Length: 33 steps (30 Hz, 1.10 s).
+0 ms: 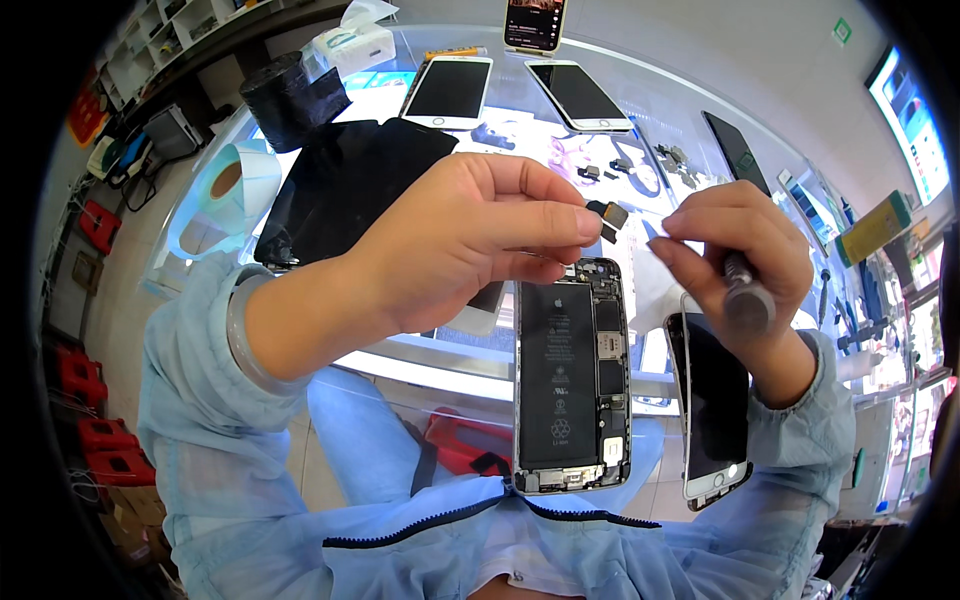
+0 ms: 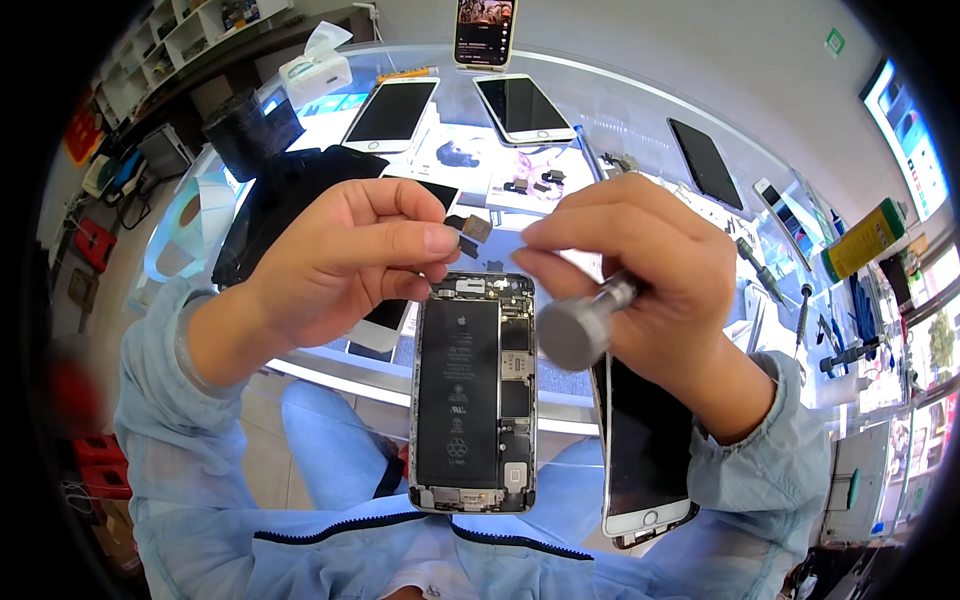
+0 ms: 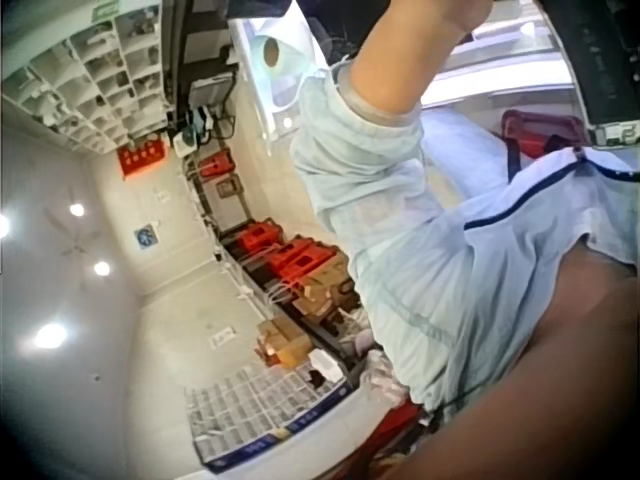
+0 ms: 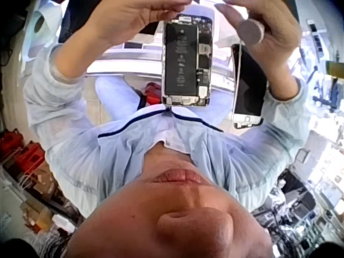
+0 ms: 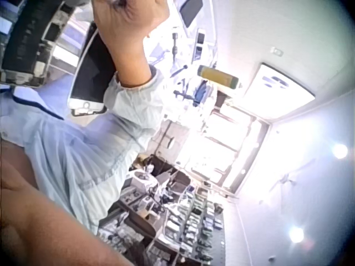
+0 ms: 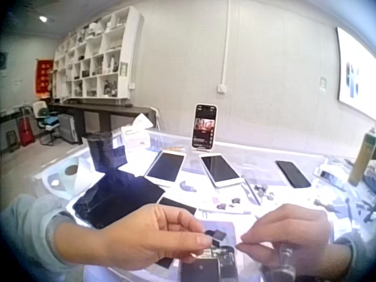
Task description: The person disassembles a white smartphone, removes the battery, and replaces it with a new one. They then reassemble the device and test the screen and camera functionality to verify the repair.
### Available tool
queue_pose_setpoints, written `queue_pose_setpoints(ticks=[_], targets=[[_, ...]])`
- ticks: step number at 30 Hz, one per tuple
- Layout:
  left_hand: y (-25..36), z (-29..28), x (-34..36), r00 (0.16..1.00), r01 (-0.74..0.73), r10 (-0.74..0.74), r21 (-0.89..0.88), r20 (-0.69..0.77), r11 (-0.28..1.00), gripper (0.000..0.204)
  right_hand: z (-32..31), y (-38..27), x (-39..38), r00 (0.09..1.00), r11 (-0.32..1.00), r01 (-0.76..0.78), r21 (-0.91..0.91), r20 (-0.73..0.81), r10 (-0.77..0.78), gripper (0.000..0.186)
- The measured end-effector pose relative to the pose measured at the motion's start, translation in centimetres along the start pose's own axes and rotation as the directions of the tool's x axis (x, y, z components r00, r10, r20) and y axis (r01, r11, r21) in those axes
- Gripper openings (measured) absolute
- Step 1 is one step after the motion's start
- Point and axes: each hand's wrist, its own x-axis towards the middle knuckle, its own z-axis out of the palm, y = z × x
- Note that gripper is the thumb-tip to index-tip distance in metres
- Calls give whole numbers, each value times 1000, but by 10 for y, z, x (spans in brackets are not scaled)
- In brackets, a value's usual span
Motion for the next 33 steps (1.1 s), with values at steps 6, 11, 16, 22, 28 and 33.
queue_pose_setpoints(ticks=[6,11,16,22,28,33], targets=[[-1,4,1,999,45,-44,23,-4,999,13,5,-3,-1,998,997,61,-54,18,-60,26],[-4,4,3,1000,21,-22,39,13,999,13,6,-2,0,995,994,96,-48,16,-96,24],[-4,6,5,1000,26,-27,69,15,997,13,7,-3,0,994,992,113,-61,22,-111,21],[-7,7,8,999,44,-46,61,28,997,13,9,3,-1,997,997,76,-23,25,-75,19],[-4,10,8,1000,-15,16,141,-5,990,20,5,15,-2,986,974,-151,170,98,136,15],[-13,-1,13,901,-397,412,639,135,659,18,8,27,-8,924,907,-326,266,293,246,13]])
